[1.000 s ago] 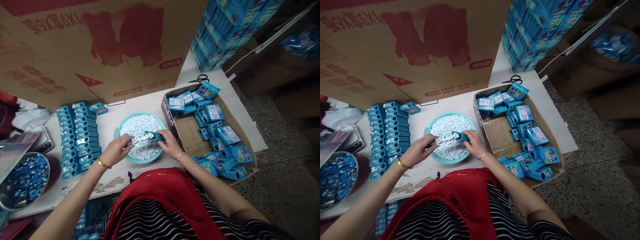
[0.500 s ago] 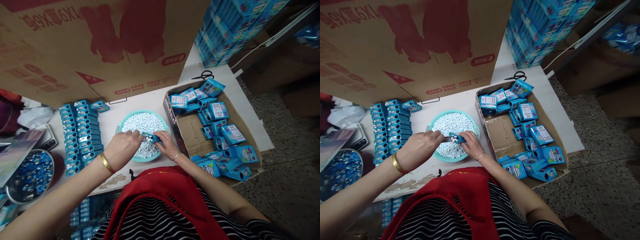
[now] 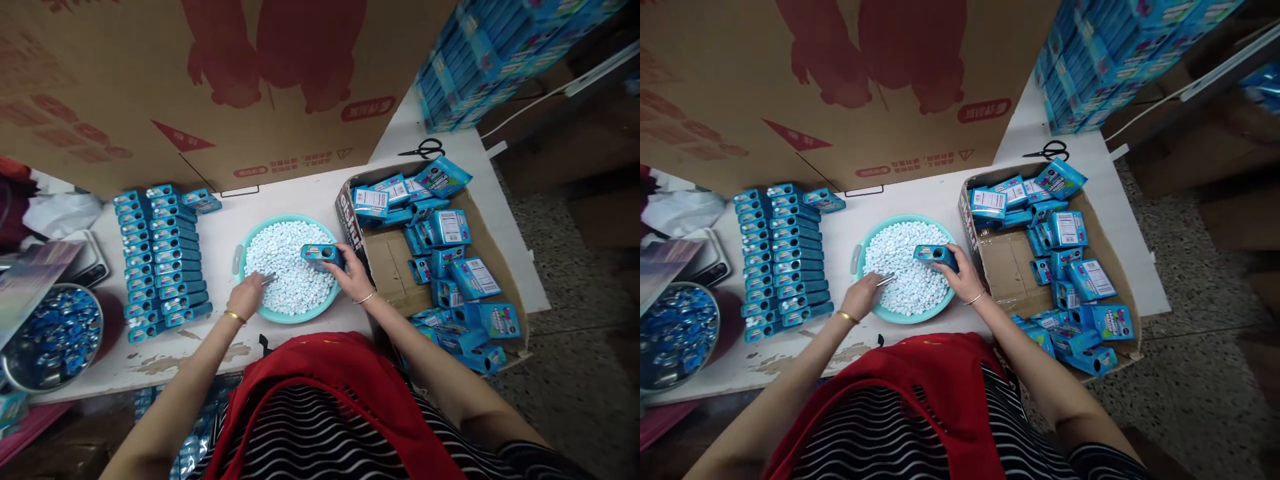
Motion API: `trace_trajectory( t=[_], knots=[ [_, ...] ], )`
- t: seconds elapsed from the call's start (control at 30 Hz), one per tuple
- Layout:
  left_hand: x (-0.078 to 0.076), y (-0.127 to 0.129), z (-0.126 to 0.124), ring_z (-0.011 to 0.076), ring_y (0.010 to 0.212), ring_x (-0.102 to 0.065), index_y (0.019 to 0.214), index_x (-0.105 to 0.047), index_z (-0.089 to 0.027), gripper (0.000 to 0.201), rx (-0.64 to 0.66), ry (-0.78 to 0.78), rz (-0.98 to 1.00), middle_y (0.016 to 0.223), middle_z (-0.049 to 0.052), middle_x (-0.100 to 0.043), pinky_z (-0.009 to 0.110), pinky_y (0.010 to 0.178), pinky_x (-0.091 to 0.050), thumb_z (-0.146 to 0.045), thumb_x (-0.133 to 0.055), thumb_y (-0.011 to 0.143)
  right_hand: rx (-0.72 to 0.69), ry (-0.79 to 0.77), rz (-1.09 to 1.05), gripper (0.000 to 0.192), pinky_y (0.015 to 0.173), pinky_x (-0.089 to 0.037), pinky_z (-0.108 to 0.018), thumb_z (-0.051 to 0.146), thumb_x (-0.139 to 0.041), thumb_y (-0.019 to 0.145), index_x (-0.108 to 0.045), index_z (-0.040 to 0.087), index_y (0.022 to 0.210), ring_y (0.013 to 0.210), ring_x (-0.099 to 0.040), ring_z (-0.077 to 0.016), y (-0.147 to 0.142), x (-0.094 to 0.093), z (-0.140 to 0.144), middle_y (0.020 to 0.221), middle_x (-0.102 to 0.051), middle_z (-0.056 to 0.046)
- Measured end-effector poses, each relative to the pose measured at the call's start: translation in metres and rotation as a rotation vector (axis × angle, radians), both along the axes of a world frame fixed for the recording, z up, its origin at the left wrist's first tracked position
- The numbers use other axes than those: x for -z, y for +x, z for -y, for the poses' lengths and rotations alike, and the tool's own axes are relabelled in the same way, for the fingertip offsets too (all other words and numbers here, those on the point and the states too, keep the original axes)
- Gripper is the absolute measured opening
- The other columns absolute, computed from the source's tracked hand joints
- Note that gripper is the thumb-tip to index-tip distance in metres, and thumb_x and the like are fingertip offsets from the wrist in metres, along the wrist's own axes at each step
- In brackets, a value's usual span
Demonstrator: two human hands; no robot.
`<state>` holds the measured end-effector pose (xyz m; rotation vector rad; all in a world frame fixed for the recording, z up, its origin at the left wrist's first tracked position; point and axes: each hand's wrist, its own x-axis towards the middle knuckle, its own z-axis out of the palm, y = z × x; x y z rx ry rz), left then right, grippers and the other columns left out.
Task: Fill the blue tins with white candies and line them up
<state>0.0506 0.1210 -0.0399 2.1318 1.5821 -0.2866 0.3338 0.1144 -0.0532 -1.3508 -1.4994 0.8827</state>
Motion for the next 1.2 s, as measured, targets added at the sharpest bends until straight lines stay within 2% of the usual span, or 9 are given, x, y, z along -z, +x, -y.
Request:
trace_trajectory(
  t=[0.07,0.17,0.27,0.37,0.53,0.73,0.9,1.03,1.2],
  knots=[
    [0.023,0.021,0.001,0.0252,0.104,-0.059,0.108,-0.056,-0.016,0.024,-0.029,0.019,0.089,0.111,0.013,-0.061,0.036,0.083,-0.048,-0.016,-0.043,0.088,0.007,-0.045,-0.037,0.041,0.095,-0.047,-0.04,0.037,-0.063,0.084,-0.048,0.022,0.12,0.106,-0.058,-0.0233,-0.003,0.008,-0.002,0.115,-0.059,-0.008],
    [0.043,0.039,-0.002,0.0247,0.108,-0.058,0.113,-0.053,-0.017,0.032,-0.031,0.027,0.171,0.116,0.012,-0.059,0.036,0.088,-0.047,-0.01,-0.045,0.082,0.032,-0.099,-0.086,0.042,0.093,-0.048,-0.039,0.038,-0.064,0.083,-0.047,0.022,0.119,0.103,-0.058,-0.0218,-0.008,0.02,-0.002,0.112,-0.058,-0.007],
    [0.049,0.034,-0.002,0.0231,0.105,-0.059,0.113,-0.052,-0.017,0.031,-0.041,0.028,0.259,0.114,0.01,-0.06,0.036,0.089,-0.047,-0.012,-0.045,0.082,0.037,-0.117,-0.123,0.043,0.092,-0.049,-0.038,0.038,-0.064,0.083,-0.047,0.022,0.118,0.101,-0.058,-0.0207,-0.009,0.026,-0.002,0.11,-0.059,-0.007],
    [0.04,0.02,0.0,0.0206,0.104,-0.059,0.113,-0.051,-0.017,0.028,-0.04,0.028,0.331,0.113,0.008,-0.061,0.033,0.089,-0.048,-0.017,-0.047,0.085,0.051,-0.093,-0.146,0.042,0.092,-0.049,-0.037,0.037,-0.064,0.083,-0.046,0.023,0.119,0.101,-0.058,-0.0202,-0.005,0.022,-0.001,0.109,-0.058,-0.006],
    [-0.006,0.007,-0.001,0.0172,0.089,-0.06,0.108,-0.052,-0.019,0.023,0.009,0.07,0.523,0.1,0.006,-0.06,0.03,0.079,-0.048,-0.034,-0.048,0.091,0.104,0.017,0.007,0.037,0.093,-0.048,-0.04,0.034,-0.064,0.084,-0.051,0.023,0.117,0.101,-0.058,-0.0221,0.012,-0.001,0.006,0.108,-0.06,-0.006],
    [-0.07,0.011,-0.015,0.0145,0.076,-0.057,0.111,-0.051,-0.017,0.023,0.18,0.133,0.511,0.094,0.005,-0.06,0.029,0.072,-0.048,-0.032,-0.048,0.093,-0.059,0.163,0.23,0.033,0.093,-0.049,-0.045,0.023,-0.055,0.087,-0.053,0.023,0.119,0.105,-0.058,-0.0257,0.013,-0.023,0.013,0.112,-0.061,-0.01],
    [-0.119,0.031,-0.029,0.0209,0.09,-0.061,0.108,-0.053,-0.017,0.02,0.395,0.12,0.226,0.102,0.009,-0.062,0.034,0.077,-0.049,-0.027,-0.045,0.093,-0.15,0.243,0.283,0.037,0.096,-0.048,-0.045,0.015,-0.051,0.086,-0.051,0.021,0.123,0.109,-0.056,-0.0252,-0.005,-0.028,0.017,0.114,-0.061,-0.011],
    [-0.159,0.057,-0.031,0.0234,0.083,-0.061,0.098,-0.055,-0.015,0.016,0.489,0.096,-0.103,0.096,0.01,-0.063,0.034,0.066,-0.049,-0.022,-0.042,0.092,-0.16,0.267,0.282,0.035,0.095,-0.049,-0.046,0.016,-0.05,0.087,-0.051,0.02,0.122,0.108,-0.057,-0.0255,-0.016,-0.026,0.021,0.113,-0.062,-0.011],
    [-0.177,0.079,-0.023,0.0211,0.072,-0.059,0.089,-0.056,-0.018,0.024,0.475,0.156,-0.153,0.083,0.008,-0.059,0.032,0.06,-0.047,-0.008,-0.034,0.09,-0.159,0.232,0.258,0.037,0.097,-0.048,-0.048,0.018,-0.05,0.087,-0.05,0.024,0.124,0.111,-0.056,-0.0255,-0.019,-0.022,0.023,0.117,-0.061,-0.011]
  ],
)
